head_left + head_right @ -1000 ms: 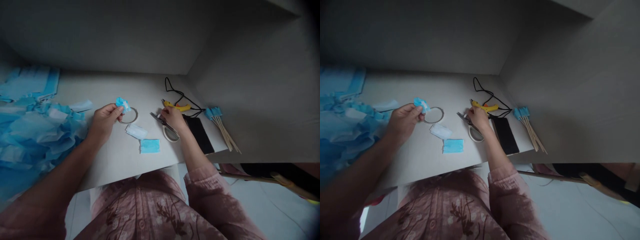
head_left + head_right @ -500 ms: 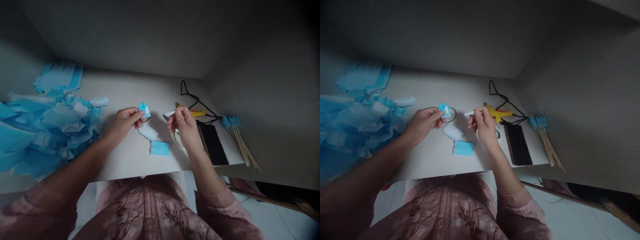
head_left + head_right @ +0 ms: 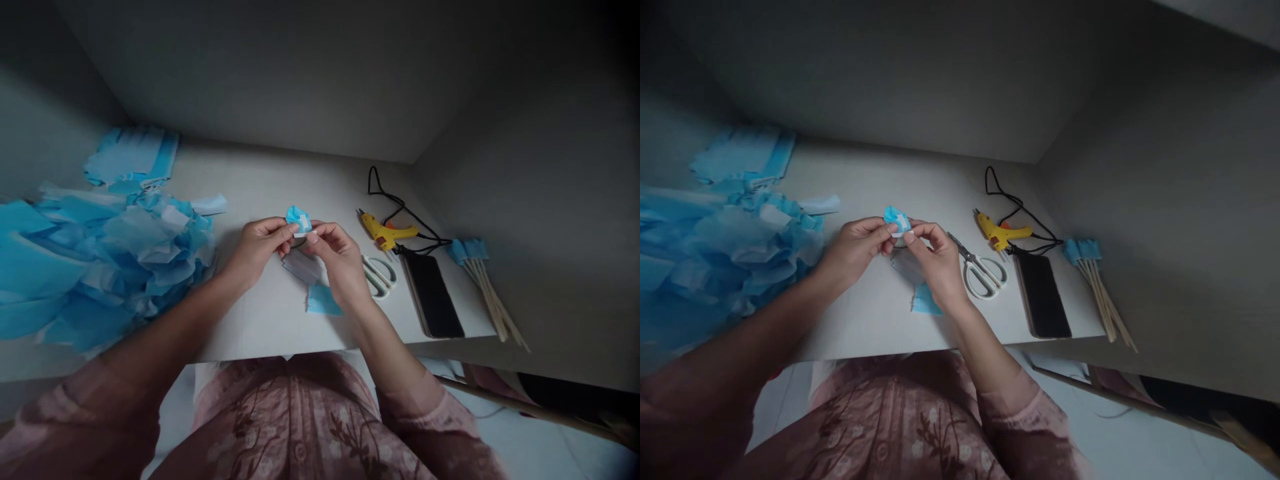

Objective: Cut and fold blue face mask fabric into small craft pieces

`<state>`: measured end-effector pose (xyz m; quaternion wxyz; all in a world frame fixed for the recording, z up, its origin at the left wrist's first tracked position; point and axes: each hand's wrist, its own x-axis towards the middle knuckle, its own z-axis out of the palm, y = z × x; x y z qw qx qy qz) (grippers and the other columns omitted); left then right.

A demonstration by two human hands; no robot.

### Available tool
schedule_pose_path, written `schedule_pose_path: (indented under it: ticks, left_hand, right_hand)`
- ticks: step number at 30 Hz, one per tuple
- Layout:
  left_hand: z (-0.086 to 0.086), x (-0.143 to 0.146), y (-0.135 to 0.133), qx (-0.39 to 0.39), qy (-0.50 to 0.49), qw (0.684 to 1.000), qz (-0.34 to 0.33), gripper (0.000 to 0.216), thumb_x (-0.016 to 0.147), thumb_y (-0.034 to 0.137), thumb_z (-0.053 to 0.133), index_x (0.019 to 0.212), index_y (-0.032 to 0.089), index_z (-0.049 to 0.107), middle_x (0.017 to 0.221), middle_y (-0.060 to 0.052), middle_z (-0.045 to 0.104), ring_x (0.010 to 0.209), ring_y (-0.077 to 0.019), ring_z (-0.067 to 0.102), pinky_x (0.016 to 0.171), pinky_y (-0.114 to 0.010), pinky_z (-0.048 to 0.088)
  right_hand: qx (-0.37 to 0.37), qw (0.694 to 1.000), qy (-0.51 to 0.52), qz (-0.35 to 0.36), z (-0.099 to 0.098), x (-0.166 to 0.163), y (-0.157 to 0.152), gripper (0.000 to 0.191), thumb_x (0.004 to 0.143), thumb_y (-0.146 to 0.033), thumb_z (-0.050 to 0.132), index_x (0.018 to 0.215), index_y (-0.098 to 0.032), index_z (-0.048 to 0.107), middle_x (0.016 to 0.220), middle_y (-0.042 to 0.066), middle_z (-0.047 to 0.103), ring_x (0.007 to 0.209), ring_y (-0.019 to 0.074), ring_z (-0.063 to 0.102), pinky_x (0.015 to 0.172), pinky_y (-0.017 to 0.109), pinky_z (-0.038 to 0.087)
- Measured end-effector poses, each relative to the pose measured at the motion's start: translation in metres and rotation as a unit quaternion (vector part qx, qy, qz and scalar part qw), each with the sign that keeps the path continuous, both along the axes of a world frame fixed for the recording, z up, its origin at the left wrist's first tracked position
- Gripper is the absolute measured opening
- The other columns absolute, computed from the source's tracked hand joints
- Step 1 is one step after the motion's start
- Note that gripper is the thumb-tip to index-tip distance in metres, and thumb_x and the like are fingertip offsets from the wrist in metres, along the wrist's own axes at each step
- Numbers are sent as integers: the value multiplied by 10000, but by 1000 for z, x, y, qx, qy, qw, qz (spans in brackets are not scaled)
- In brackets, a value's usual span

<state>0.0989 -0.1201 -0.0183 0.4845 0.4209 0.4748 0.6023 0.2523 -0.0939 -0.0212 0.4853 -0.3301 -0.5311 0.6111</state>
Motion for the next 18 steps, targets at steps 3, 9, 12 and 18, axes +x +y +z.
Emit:
schedule_pose_path:
  ticks: [3,9,12,18]
  left_hand:
    - [2,1,0,-3,-21,1000,0,290,734,394,790,633,155,659,596,15,571,540,-87,486,525,-242,373]
    - [2,1,-1,-17,-33,999,-8,284,695,407,809,667,152,686,643,-5,617,552,-94,503,534,-252,390]
    - [0,2,-1,-15,-36,999,-15,289,701,409,807,664,151,683,674,-18,641,557,-95,512,530,-254,392]
    - [1,3,-2,-12,-53,998,-26,265,705,381,804,666,146,687,671,-20,640,552,-95,517,523,-250,394]
  right_hand:
    - [-12,999,29,-9,0,-6,-2,156,786,-336,807,785,-233,689,1039,17,720,969,154,638,832,296,511]
    - [-3,999,34,-40,-2,-9,0,130,785,-306,805,785,-225,704,897,2,718,843,136,637,815,304,519]
    - [2,997,41,-60,-4,-11,-1,114,784,-289,804,785,-225,710,827,-6,709,800,133,634,814,312,515]
    - [15,995,48,-84,-8,-14,0,118,760,-272,812,765,-227,703,830,-4,706,819,145,644,860,343,519]
